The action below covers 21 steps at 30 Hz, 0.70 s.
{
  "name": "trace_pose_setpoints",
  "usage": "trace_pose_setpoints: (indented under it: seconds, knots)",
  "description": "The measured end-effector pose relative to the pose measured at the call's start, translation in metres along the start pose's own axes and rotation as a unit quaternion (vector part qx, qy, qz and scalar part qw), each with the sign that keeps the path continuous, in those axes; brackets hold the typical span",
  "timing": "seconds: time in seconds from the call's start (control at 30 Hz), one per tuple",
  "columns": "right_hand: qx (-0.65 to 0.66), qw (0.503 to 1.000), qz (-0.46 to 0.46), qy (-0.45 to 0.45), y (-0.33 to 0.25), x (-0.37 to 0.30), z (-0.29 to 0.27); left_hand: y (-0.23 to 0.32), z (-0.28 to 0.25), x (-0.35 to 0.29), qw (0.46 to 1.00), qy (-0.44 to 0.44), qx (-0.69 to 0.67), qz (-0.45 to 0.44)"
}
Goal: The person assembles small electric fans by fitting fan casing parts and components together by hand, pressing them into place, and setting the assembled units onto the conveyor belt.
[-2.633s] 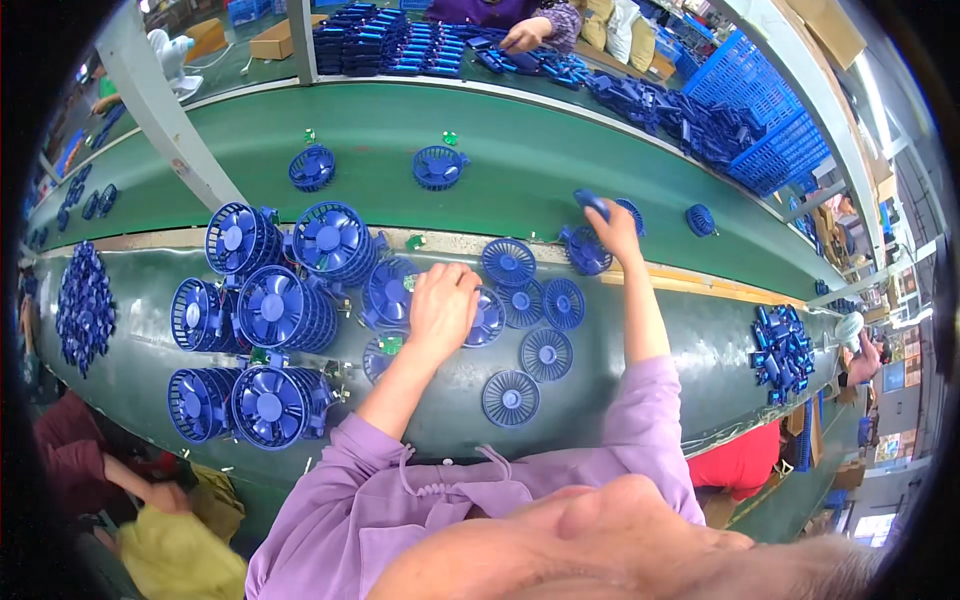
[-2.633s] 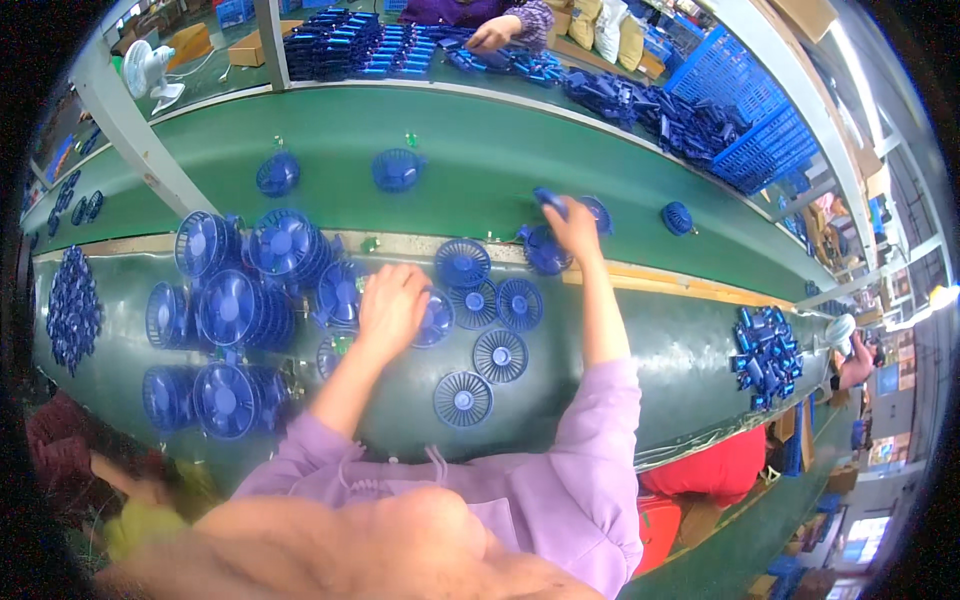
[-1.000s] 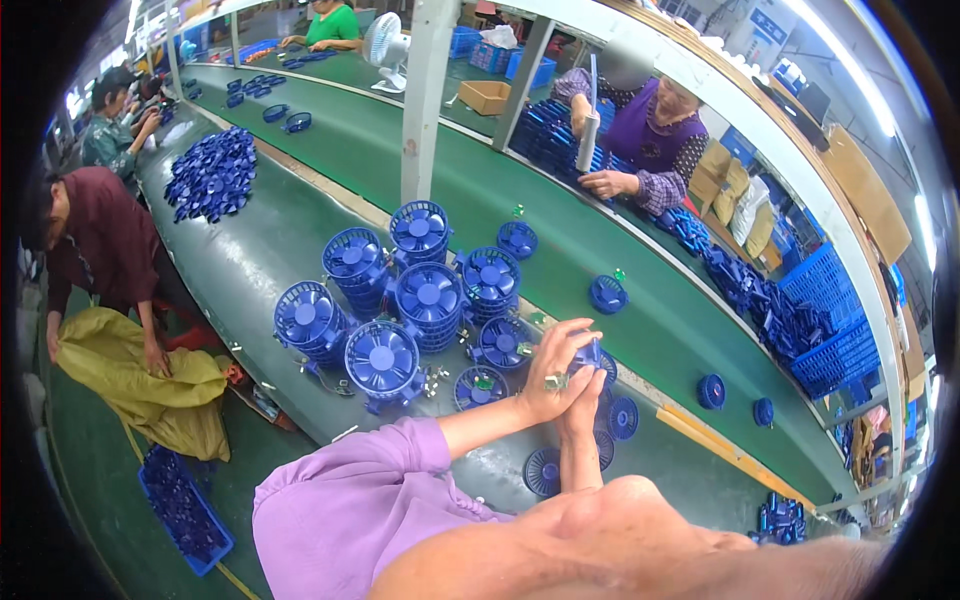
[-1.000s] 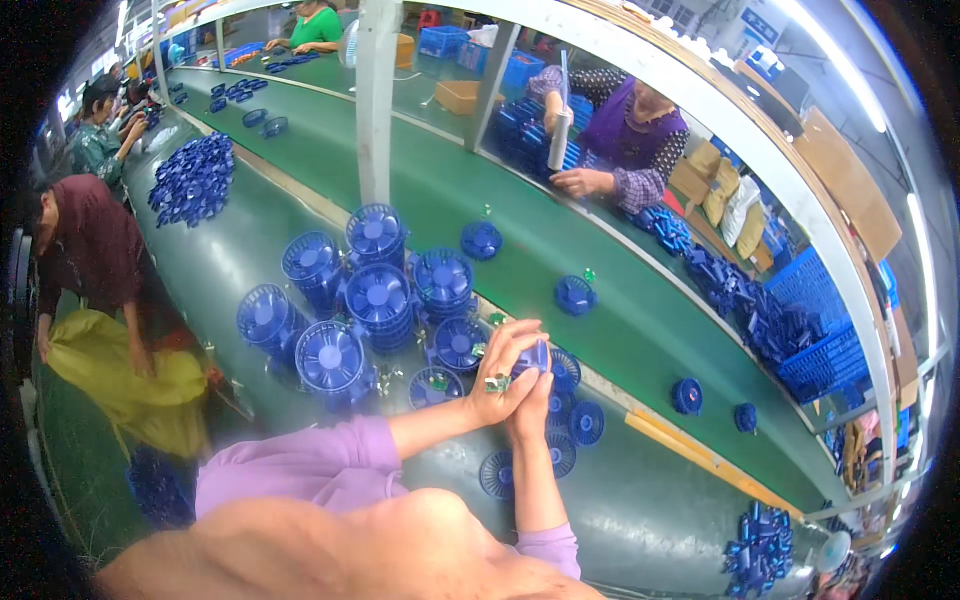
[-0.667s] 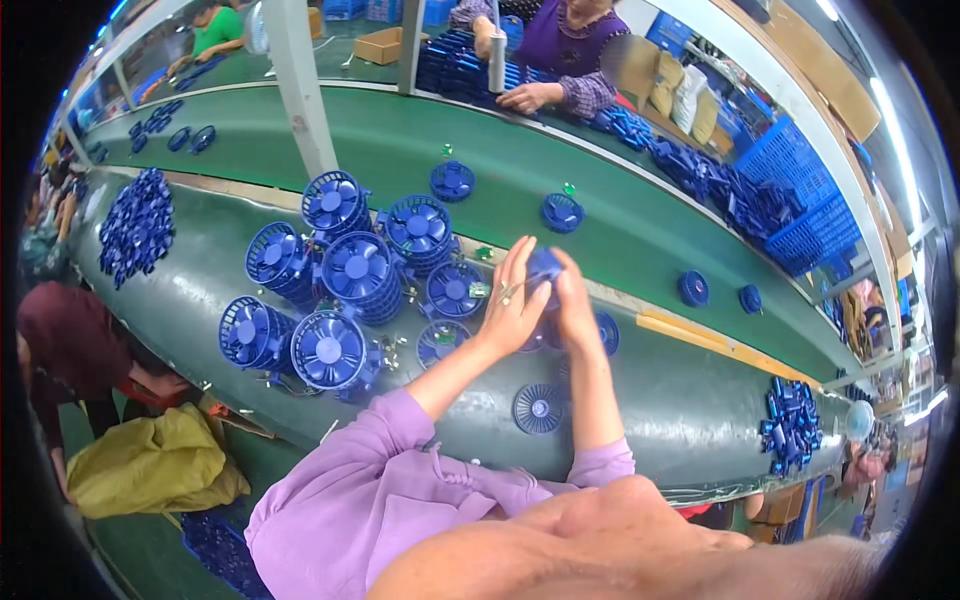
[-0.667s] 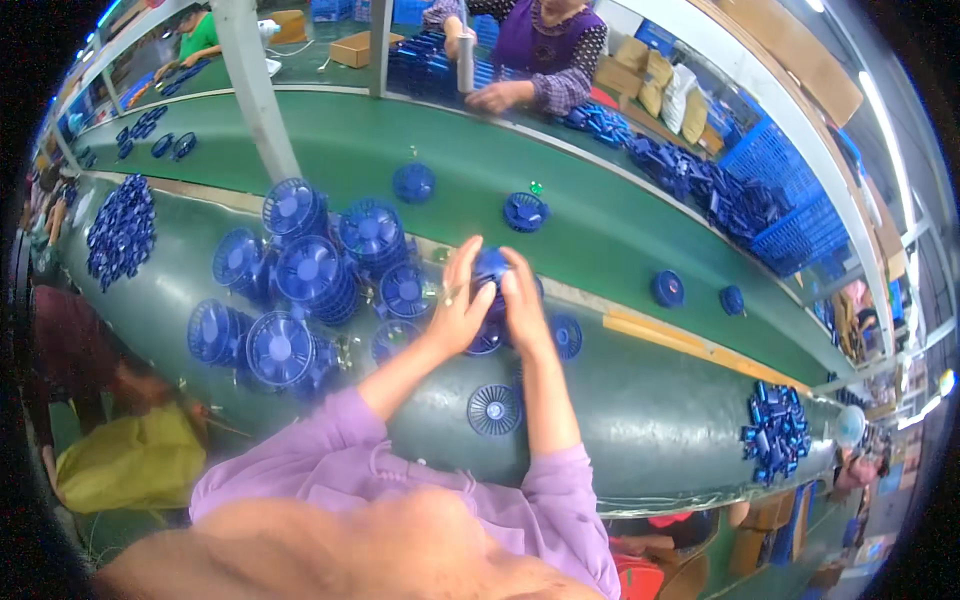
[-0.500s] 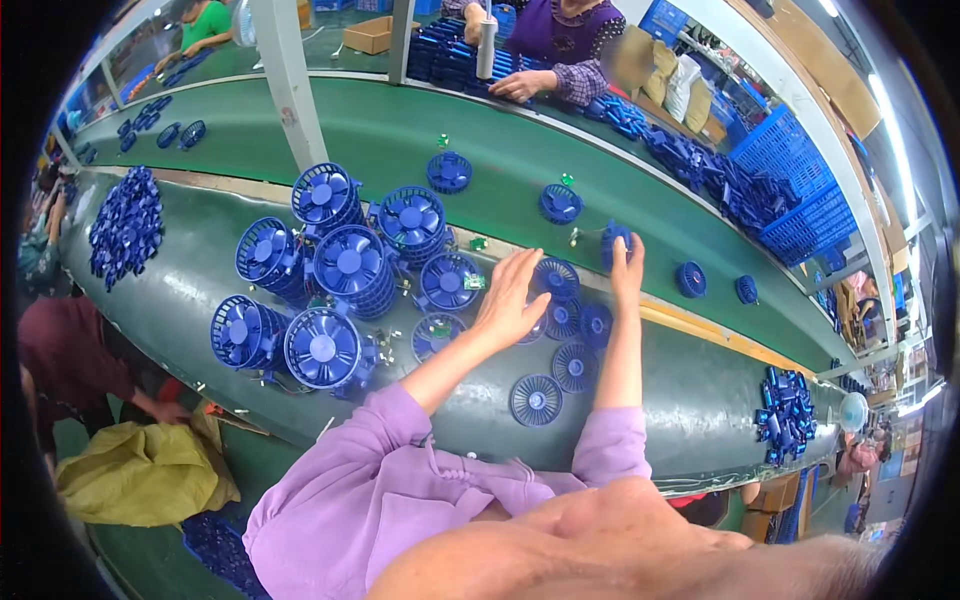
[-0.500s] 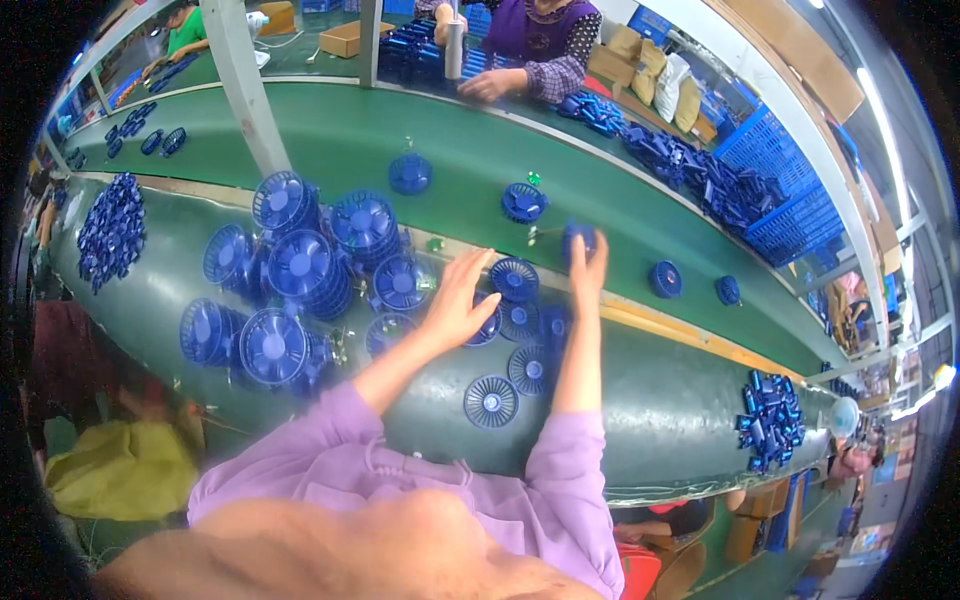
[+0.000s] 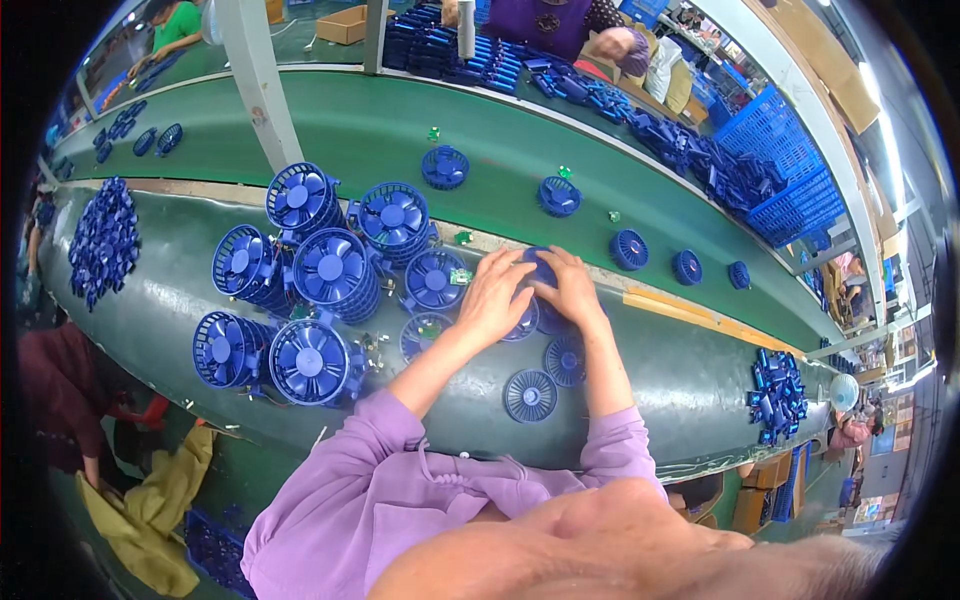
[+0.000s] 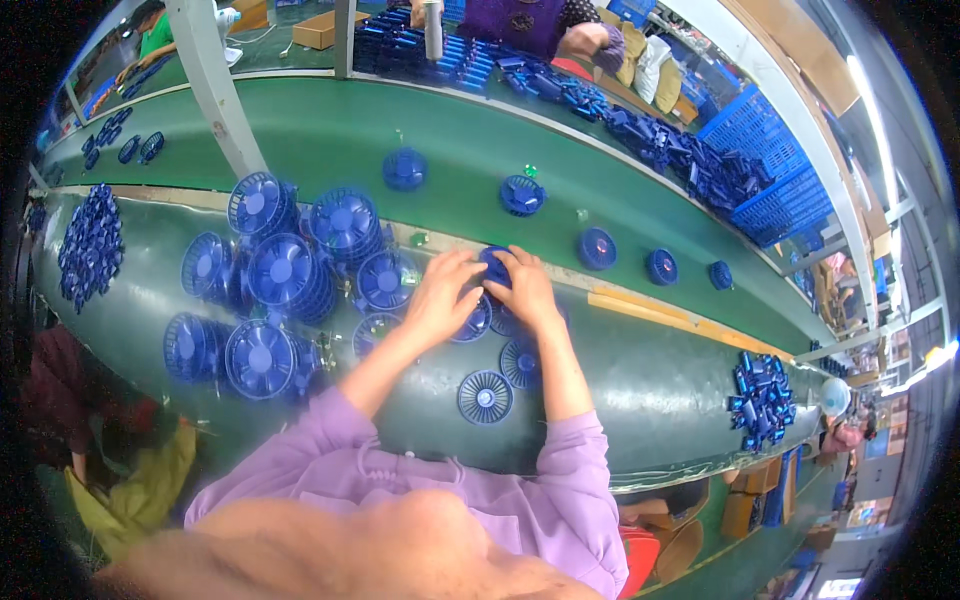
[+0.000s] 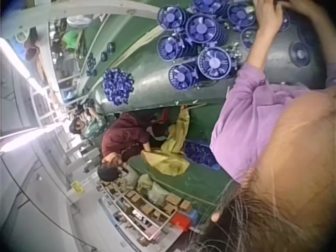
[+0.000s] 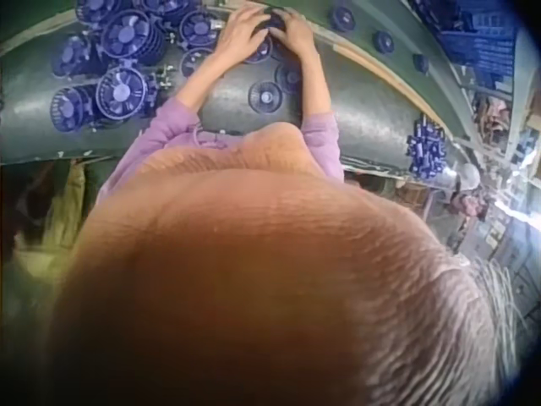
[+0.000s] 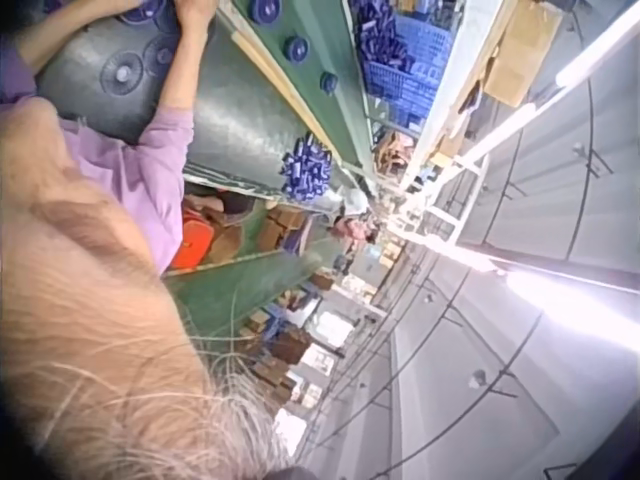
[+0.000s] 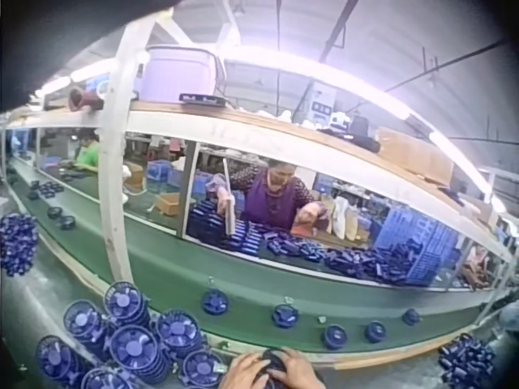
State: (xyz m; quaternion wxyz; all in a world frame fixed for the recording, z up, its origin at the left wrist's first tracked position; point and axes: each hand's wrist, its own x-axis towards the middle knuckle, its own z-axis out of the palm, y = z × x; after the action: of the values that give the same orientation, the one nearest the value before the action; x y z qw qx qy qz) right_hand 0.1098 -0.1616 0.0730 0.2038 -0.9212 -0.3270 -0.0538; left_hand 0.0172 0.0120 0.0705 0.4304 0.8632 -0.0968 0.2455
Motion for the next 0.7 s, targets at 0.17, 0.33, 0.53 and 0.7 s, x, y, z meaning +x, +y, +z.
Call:
trace_pose_setpoints:
  seconds: [0.17,0.33,0.53,0.7]
  knots:
    - [0.251,0.953,0.135,0.106,0.046,0.049,-0.015,0.007,0.001,-0.001,1.000,-0.006,-0.025,0.011]
    - [0.312,0.907,0.151,0.238,0.104,0.107,-0.008,0.015,0.003,0.000,0.998,-0.018,-0.062,0.016]
    - [-0.063,0.951,0.203,0.226,0.111,0.127,0.023,0.009,-0.001,-0.003,0.998,-0.020,-0.062,0.015]
    - [-0.120,0.952,0.172,0.221,0.087,0.123,0.043,0.004,-0.002,-0.003,0.998,-0.016,-0.062,0.012]
